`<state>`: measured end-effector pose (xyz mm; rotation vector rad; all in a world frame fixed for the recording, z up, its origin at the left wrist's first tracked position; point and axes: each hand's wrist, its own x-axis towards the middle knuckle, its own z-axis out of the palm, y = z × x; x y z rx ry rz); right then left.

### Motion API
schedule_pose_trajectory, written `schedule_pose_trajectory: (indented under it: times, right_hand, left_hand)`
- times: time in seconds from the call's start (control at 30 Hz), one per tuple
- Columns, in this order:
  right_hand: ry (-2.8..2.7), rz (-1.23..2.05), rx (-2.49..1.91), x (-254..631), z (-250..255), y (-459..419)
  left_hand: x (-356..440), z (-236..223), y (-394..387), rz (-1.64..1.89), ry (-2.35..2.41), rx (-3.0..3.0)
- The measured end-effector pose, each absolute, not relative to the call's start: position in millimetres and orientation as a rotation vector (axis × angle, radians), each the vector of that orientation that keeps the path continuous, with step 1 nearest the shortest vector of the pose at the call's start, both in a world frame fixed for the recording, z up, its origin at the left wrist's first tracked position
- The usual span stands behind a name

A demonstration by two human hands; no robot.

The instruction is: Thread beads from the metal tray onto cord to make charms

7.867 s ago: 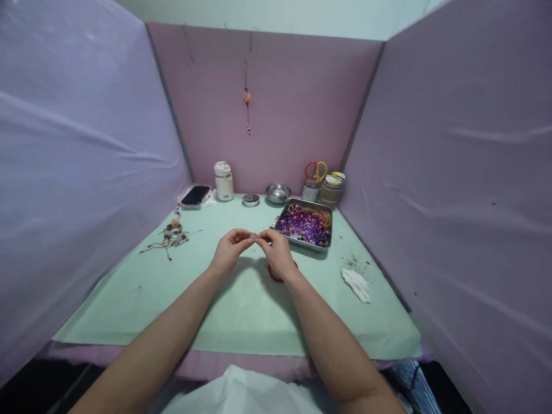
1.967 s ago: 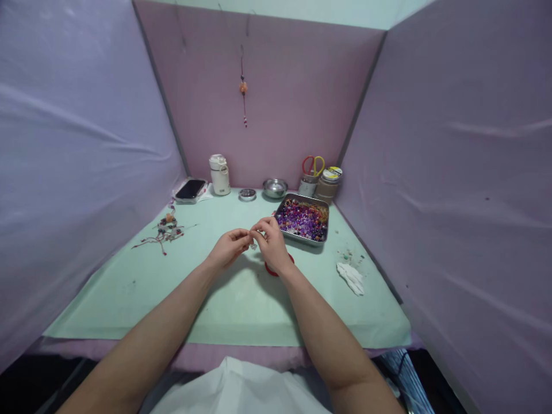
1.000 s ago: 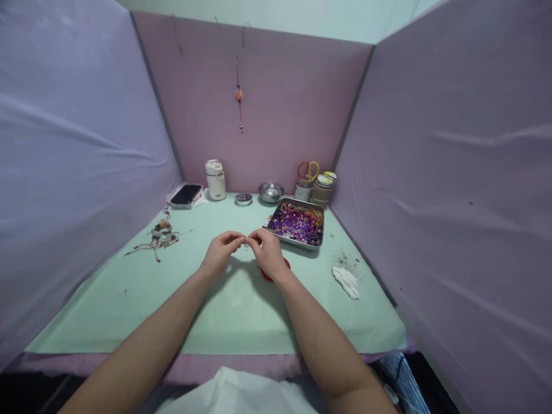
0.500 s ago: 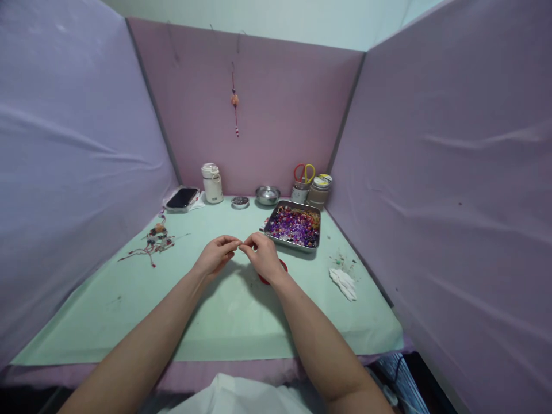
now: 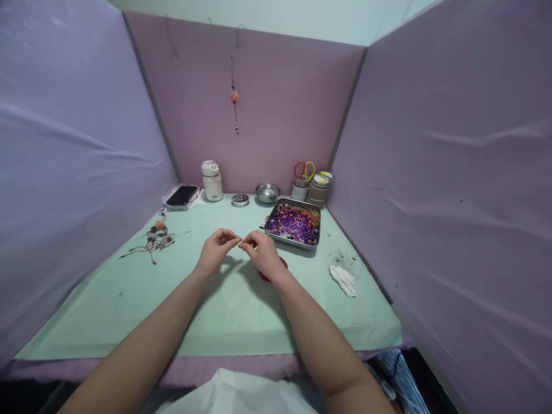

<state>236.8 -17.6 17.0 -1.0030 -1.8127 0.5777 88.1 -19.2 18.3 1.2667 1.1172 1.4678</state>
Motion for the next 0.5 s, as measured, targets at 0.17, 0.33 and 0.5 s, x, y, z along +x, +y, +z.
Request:
schedule_pose_trajectory:
  times: [0.17, 0.33, 0.5]
  right_hand:
    - [-1.644, 0.665, -1.012, 238, 18, -15]
    - [-1.600, 0.812, -1.037, 240, 13, -10]
    - [-1.578, 0.956, -1.057, 239, 14, -11]
  left_hand:
    - [89, 17, -21, 1.513, 1.116, 1.388]
    - [92, 18, -26, 1.516, 1.067, 1.454]
    - [94, 22, -32, 1.483, 1.098, 1.546]
